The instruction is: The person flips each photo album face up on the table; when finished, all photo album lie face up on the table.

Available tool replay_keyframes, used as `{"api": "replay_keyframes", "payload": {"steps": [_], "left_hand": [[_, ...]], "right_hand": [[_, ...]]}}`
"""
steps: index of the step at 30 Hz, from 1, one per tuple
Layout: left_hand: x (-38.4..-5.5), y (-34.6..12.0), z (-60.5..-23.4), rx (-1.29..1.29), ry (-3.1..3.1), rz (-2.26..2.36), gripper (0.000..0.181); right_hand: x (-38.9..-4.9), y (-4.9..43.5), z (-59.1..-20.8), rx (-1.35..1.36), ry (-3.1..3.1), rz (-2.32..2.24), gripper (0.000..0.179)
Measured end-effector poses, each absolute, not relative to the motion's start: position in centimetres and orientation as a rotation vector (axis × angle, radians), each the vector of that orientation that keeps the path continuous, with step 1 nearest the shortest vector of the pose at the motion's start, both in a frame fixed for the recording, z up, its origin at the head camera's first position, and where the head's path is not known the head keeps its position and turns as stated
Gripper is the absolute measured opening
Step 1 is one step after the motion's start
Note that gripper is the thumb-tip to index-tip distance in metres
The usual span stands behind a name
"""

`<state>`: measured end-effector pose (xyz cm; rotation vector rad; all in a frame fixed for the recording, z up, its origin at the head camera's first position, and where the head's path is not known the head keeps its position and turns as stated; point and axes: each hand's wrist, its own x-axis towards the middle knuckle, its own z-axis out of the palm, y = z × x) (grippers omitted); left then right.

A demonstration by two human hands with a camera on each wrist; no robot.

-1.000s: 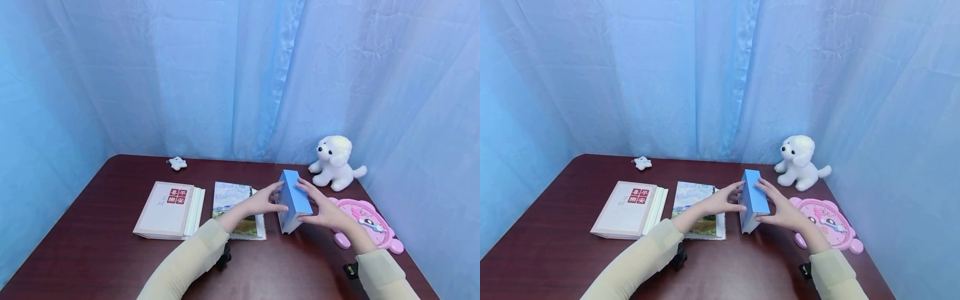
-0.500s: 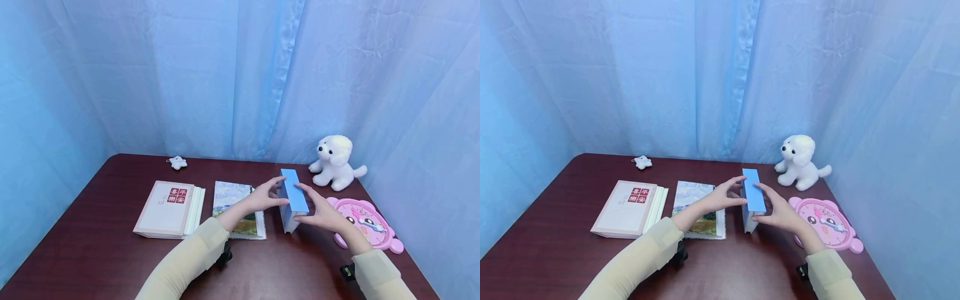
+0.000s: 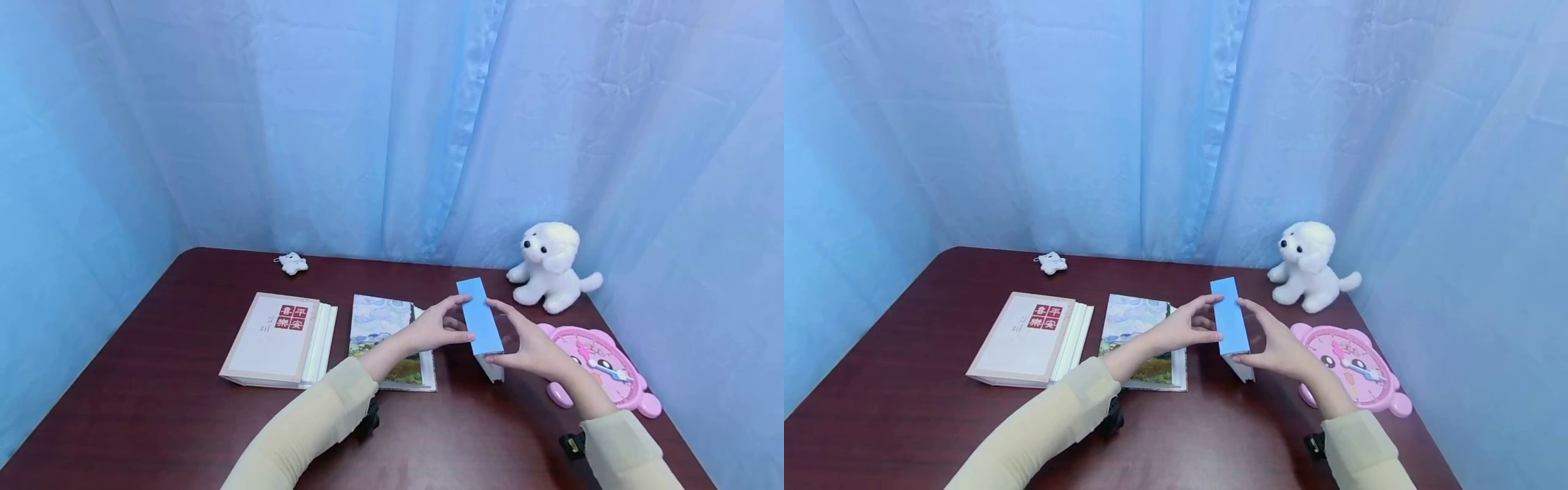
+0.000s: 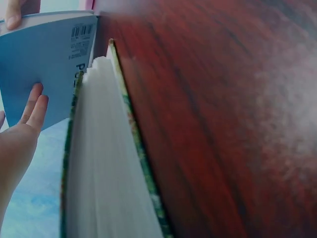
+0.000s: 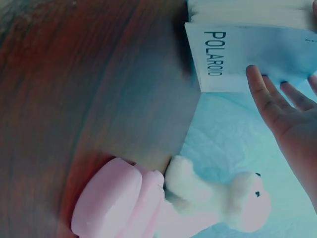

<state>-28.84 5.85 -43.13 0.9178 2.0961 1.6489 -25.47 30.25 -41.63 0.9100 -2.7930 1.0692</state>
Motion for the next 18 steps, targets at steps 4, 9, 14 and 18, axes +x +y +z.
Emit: {"api": "replay_keyframes", "payload": {"steps": [4,9,14,18], "left_hand": [[-28.8,5.6,-43.7,0.923,2.085,1.626,0.073],[-29.1,5.4,-44.1,0.931,2.029,1.619,0.073],[-29.6,4.9,-44.1,0.921,2.053,1.584,0.072],[-29.9,4.5,-44.3,0.931,2.124,1.543,0.067]], "right_hand": [[-25.4,30.2,-41.9,0.980,-2.803,1.072,0.099],[-25.2,30.3,-42.1,0.975,-2.864,0.995,0.100],[-25.3,30.4,-42.3,0.974,-2.906,0.948,0.097],[-25.4,30.4,-42.5,1.003,-2.889,0.922,0.092]]}}
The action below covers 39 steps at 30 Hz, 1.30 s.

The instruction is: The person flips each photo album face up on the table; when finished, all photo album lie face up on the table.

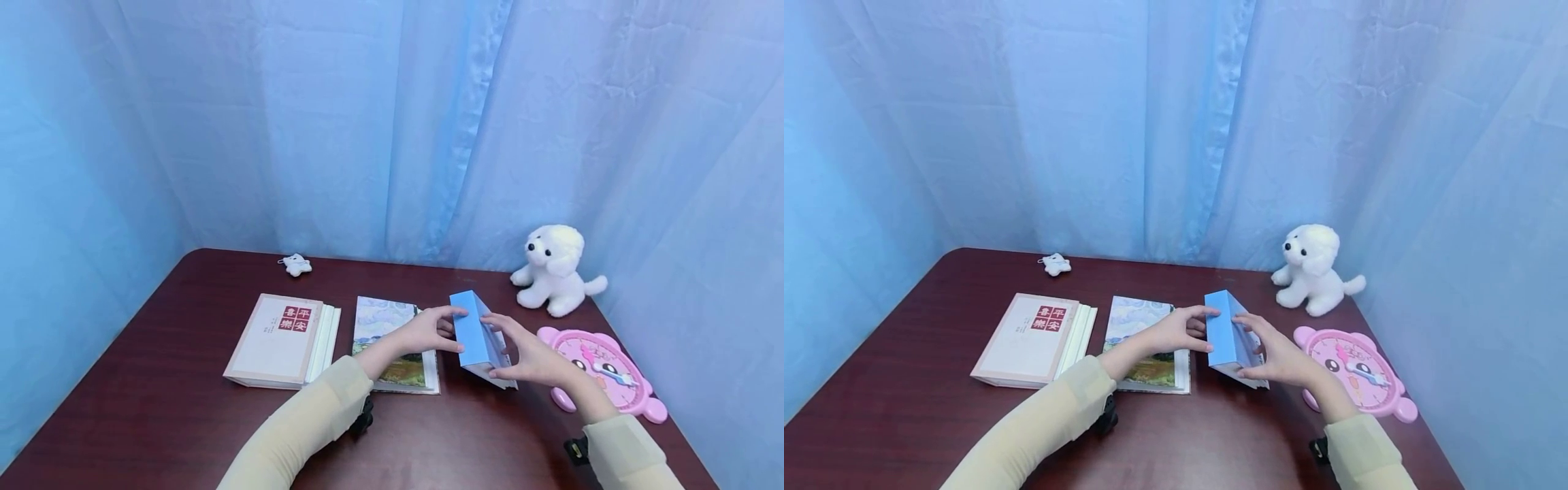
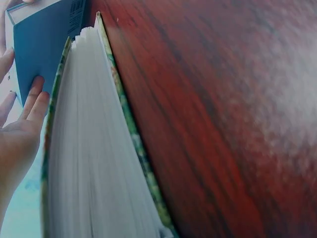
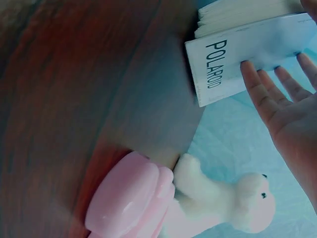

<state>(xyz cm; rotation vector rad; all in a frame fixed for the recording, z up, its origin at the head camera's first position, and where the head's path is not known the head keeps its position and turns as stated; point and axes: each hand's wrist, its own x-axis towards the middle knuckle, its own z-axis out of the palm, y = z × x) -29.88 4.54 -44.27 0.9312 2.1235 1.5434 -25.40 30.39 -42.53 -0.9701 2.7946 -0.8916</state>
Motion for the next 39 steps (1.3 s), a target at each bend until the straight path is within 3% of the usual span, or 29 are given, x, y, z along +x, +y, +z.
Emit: {"api": "replay_keyframes", "payload": {"steps": [20,39], "left_hand": [[-29.9,3.8,-45.3,1.175,2.469,0.981,0.081],[-29.3,4.3,-45.4,1.164,2.551,0.623,0.092]], "right_hand": [[-25.3,31.0,-43.7,-1.014,2.855,-0.694,0.083],[-25.2,31.6,-44.1,-1.107,2.868,-0.598,0.074]]}}
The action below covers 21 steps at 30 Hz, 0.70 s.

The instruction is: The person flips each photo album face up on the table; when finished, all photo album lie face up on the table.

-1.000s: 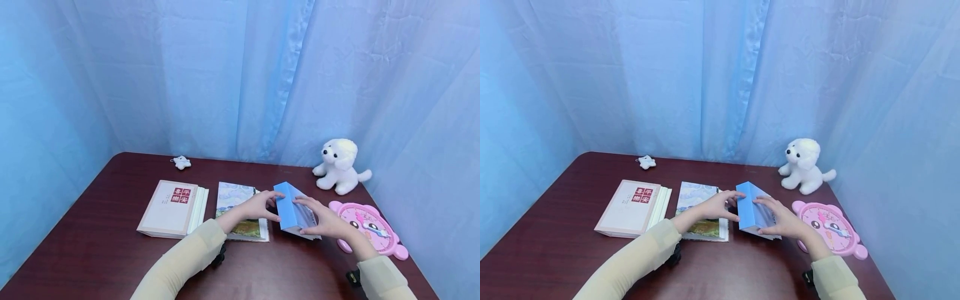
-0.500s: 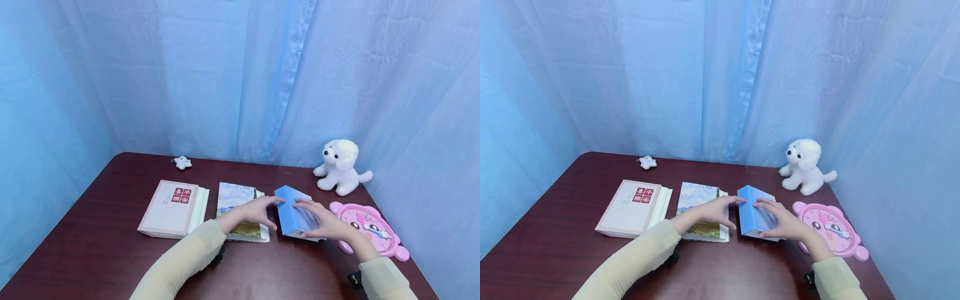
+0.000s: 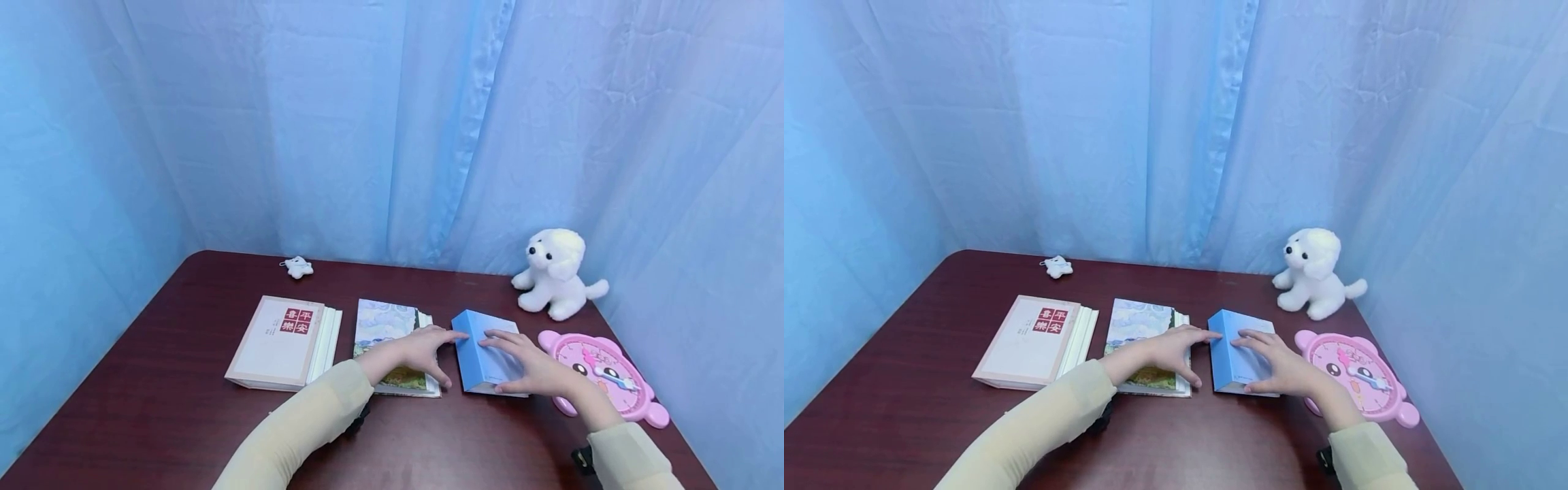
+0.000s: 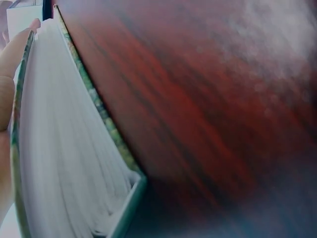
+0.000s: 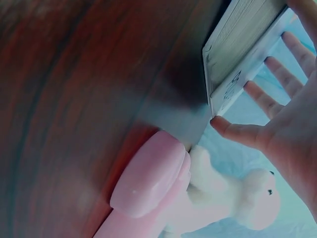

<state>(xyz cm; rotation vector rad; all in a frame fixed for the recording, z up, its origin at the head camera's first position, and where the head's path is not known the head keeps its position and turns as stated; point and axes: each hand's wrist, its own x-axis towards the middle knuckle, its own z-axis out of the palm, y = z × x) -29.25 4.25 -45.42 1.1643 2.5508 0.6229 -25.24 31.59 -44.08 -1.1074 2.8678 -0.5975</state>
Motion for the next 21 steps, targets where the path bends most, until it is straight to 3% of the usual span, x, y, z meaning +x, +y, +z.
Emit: {"api": "replay_keyframes", "payload": {"steps": [11,21], "left_hand": [[-29.2,4.5,-45.5,1.241,2.618,0.457,0.093],[-29.2,3.6,-44.0,1.307,2.573,0.660,0.088]], "right_hand": [[-24.9,31.5,-44.2,-1.098,2.897,-0.523,0.071],[-25.3,30.6,-42.6,-1.106,2.891,-0.460,0.074]]}}
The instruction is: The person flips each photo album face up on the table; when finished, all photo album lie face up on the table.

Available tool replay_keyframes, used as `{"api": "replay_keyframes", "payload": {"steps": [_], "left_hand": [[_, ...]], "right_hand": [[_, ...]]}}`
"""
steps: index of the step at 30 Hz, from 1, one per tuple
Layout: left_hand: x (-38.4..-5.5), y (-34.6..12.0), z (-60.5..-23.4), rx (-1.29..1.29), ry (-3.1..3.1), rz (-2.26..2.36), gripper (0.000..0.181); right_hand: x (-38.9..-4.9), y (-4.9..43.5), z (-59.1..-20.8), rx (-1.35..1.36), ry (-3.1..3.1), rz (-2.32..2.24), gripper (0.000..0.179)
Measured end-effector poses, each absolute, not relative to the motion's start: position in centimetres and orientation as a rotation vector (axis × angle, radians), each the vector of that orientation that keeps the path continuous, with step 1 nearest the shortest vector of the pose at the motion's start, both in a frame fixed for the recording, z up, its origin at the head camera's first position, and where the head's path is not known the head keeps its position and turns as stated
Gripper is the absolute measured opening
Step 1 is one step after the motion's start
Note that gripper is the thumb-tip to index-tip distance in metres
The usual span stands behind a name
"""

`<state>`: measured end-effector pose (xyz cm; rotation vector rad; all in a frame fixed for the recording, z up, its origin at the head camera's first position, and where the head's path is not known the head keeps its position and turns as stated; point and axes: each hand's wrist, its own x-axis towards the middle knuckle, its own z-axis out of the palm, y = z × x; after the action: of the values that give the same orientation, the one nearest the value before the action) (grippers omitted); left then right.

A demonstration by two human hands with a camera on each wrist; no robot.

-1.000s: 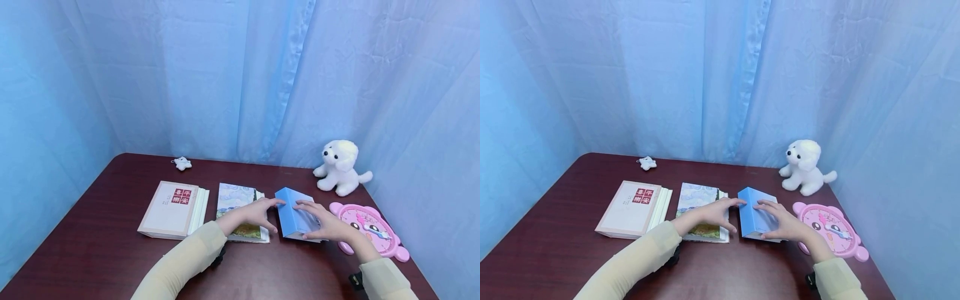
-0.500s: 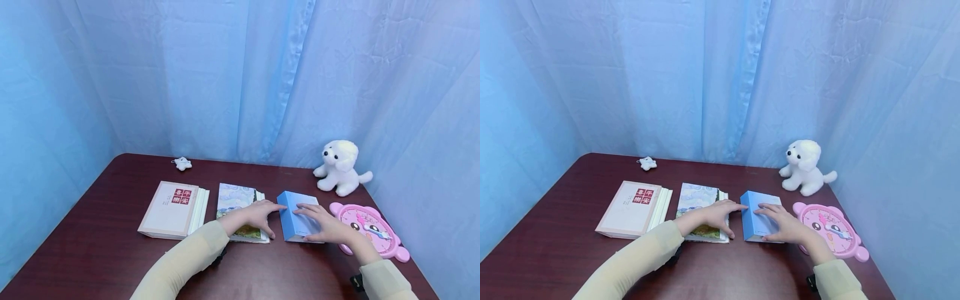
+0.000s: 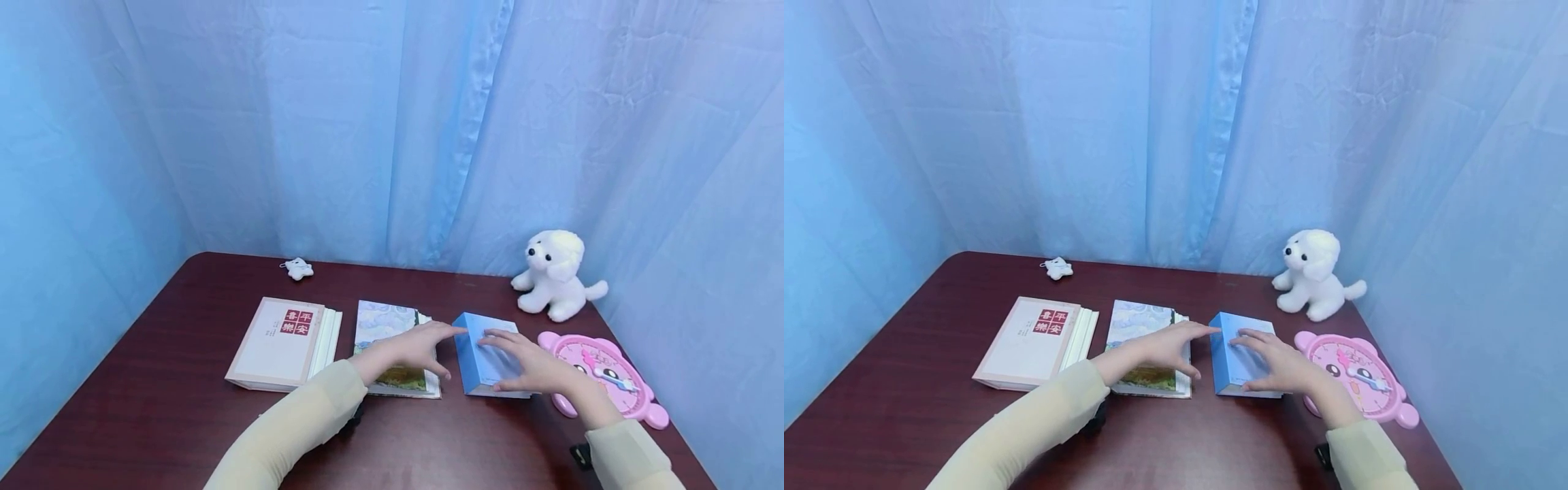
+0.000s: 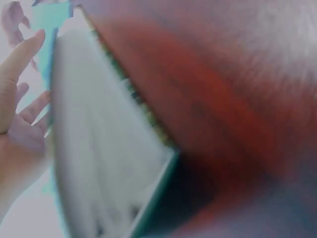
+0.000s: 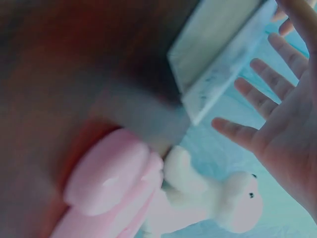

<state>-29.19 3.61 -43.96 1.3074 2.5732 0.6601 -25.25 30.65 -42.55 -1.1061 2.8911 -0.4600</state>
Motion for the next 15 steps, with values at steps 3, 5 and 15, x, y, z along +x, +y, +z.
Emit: {"api": "replay_keyframes", "payload": {"steps": [3,5,15], "left_hand": [[-29.7,3.0,-42.6,1.307,2.596,0.699,0.084],[-30.0,2.4,-41.4,1.282,2.626,0.714,0.082],[-31.9,-2.0,-36.6,1.059,2.874,0.746,0.066]], "right_hand": [[-25.9,30.1,-41.5,-1.078,2.892,-0.497,0.074],[-26.4,29.7,-40.8,-1.077,2.903,-0.521,0.072],[-29.4,26.4,-37.2,-0.941,3.016,-0.606,0.062]]}}
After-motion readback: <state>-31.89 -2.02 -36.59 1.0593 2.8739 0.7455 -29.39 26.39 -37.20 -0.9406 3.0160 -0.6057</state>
